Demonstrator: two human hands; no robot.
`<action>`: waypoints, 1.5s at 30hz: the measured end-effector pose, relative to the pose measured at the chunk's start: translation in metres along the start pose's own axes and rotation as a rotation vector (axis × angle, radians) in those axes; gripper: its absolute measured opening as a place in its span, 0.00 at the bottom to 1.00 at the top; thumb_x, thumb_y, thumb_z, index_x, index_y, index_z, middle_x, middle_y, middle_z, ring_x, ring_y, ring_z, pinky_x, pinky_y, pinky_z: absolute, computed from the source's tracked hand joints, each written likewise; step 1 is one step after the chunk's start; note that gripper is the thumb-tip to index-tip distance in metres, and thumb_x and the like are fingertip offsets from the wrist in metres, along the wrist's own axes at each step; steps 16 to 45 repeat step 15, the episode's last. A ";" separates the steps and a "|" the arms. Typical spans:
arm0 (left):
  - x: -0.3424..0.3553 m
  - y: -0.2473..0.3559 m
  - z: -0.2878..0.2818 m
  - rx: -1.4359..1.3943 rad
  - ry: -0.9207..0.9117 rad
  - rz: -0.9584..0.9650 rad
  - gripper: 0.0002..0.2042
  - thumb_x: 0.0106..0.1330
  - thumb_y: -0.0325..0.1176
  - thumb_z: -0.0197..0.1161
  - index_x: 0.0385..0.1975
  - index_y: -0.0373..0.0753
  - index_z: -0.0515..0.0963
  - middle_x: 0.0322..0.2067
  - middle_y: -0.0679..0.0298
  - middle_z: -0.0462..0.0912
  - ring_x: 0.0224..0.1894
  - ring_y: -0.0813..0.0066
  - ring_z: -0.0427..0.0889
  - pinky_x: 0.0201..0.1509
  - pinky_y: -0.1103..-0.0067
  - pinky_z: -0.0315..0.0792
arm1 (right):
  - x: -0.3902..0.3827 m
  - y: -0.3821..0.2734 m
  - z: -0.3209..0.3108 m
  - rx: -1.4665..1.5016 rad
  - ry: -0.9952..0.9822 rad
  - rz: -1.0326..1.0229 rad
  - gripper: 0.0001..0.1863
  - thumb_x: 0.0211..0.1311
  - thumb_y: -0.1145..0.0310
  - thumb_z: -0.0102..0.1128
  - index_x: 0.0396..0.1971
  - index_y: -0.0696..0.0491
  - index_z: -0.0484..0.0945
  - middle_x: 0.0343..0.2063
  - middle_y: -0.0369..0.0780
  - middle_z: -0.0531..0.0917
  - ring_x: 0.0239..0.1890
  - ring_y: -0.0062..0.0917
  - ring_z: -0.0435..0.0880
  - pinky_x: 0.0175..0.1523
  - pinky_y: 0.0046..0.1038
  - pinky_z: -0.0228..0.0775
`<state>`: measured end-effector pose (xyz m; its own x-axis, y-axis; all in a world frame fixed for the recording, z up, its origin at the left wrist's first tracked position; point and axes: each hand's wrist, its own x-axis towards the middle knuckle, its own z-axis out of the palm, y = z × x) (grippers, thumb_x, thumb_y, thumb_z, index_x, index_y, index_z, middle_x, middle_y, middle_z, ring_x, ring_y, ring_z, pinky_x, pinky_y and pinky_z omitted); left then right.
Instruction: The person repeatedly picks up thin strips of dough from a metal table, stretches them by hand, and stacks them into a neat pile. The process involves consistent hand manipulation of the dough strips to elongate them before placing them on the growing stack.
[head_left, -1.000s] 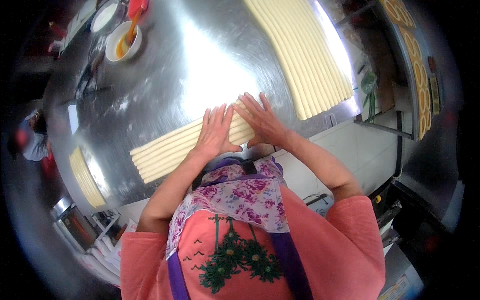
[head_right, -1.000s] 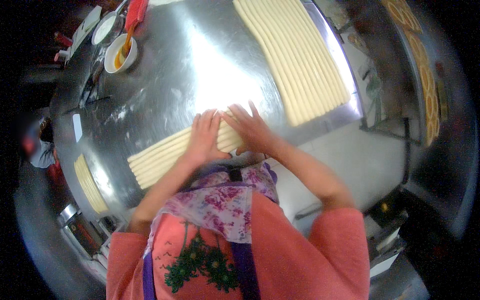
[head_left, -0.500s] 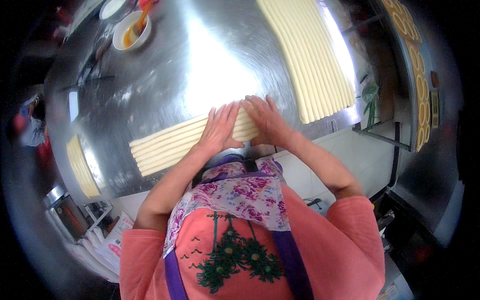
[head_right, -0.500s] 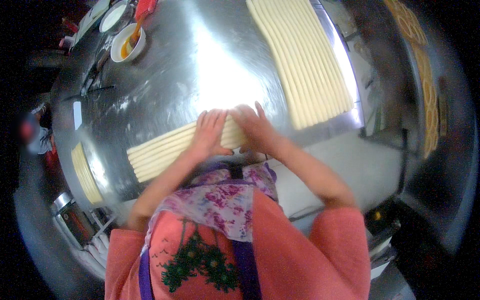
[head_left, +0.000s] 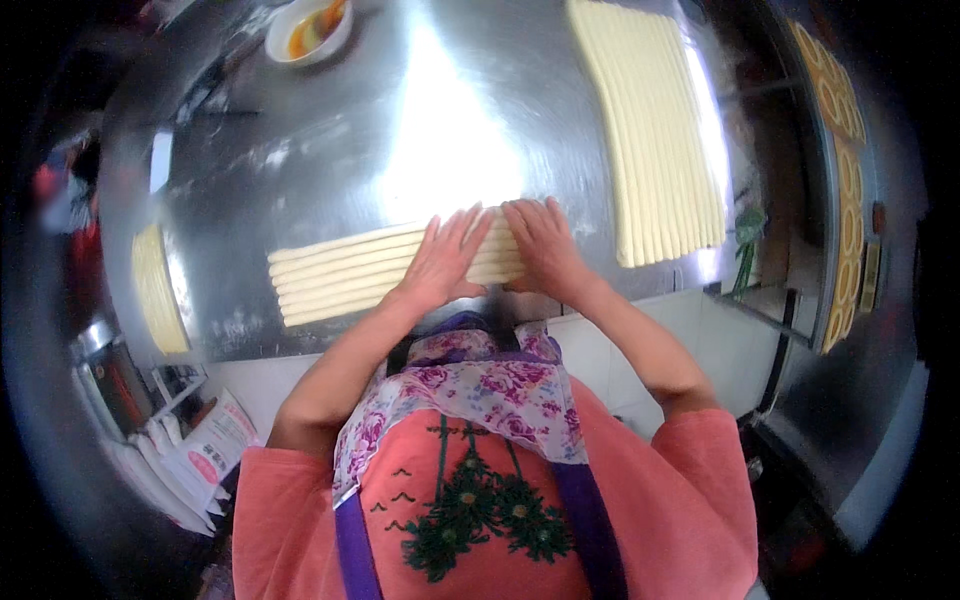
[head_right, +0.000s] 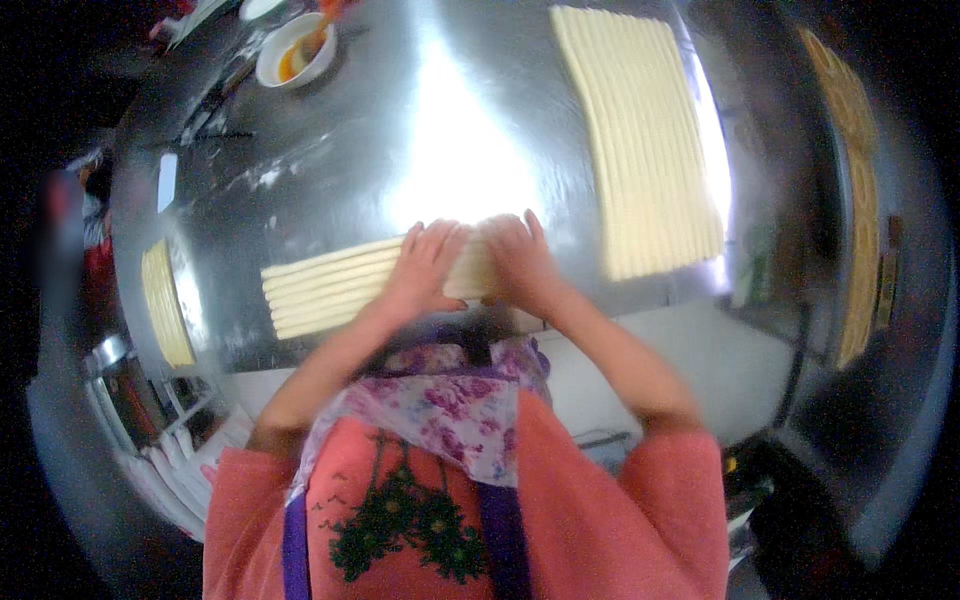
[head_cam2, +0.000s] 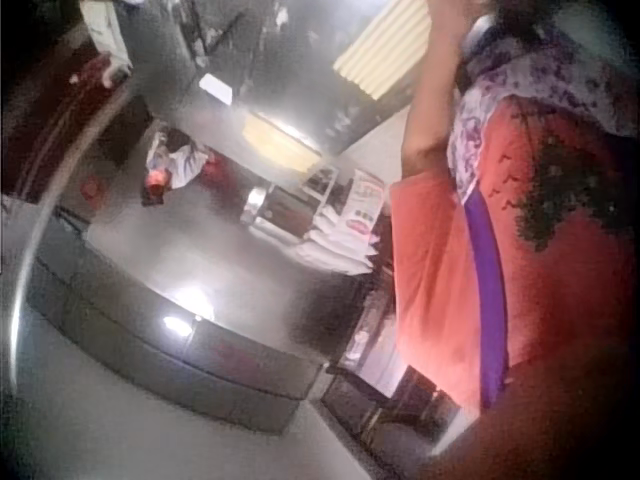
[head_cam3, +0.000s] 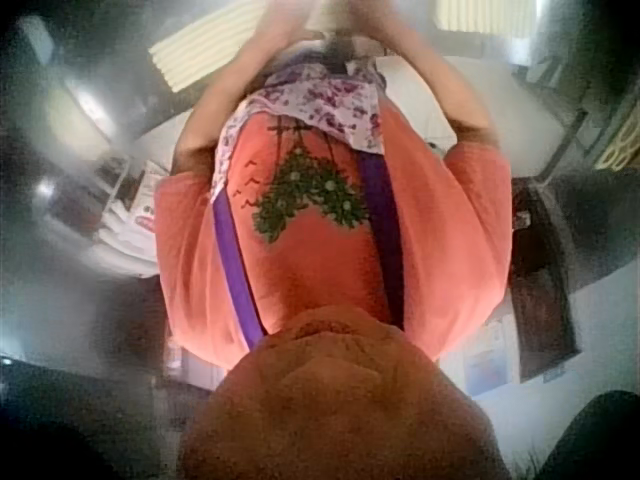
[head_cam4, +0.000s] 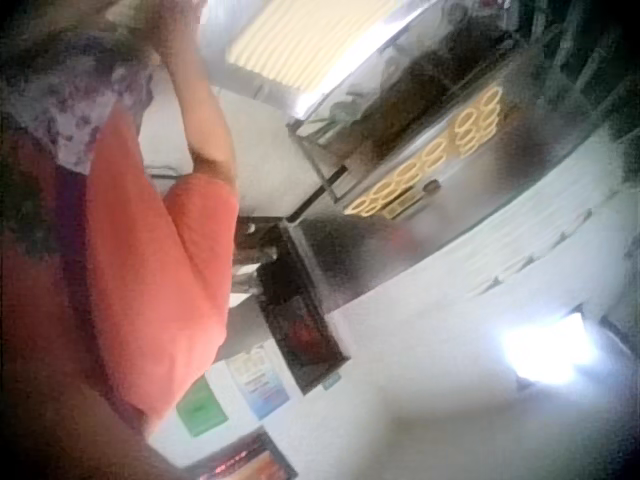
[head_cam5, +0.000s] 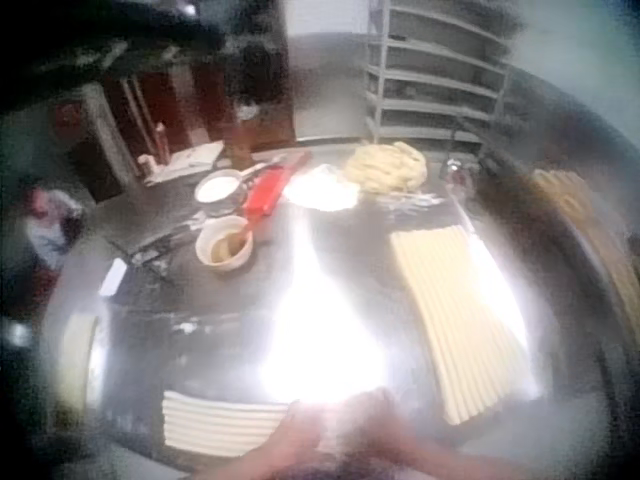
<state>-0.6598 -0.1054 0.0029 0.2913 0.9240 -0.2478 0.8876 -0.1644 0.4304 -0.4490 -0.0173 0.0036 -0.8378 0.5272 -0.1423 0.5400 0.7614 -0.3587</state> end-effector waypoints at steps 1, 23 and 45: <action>-0.003 -0.001 -0.009 -0.056 -0.026 -0.031 0.58 0.46 0.53 0.77 0.74 0.40 0.47 0.73 0.51 0.50 0.75 0.53 0.51 0.76 0.55 0.48 | 0.004 -0.002 -0.005 0.032 -0.015 0.002 0.67 0.27 0.50 0.84 0.69 0.59 0.54 0.66 0.49 0.62 0.71 0.44 0.59 0.74 0.56 0.43; -0.254 -0.204 -0.027 -0.640 1.626 -1.186 0.29 0.58 0.19 0.68 0.62 0.40 0.70 0.50 0.61 0.71 0.42 0.73 0.75 0.48 0.77 0.75 | 0.098 -0.101 -0.063 0.144 -0.263 0.222 0.58 0.49 0.51 0.75 0.73 0.59 0.49 0.73 0.53 0.53 0.74 0.45 0.54 0.75 0.52 0.42; -0.254 -0.204 -0.027 -0.640 1.626 -1.186 0.29 0.58 0.19 0.68 0.62 0.40 0.70 0.50 0.61 0.71 0.42 0.73 0.75 0.48 0.77 0.75 | 0.098 -0.101 -0.063 0.144 -0.263 0.222 0.58 0.49 0.51 0.75 0.73 0.59 0.49 0.73 0.53 0.53 0.74 0.45 0.54 0.75 0.52 0.42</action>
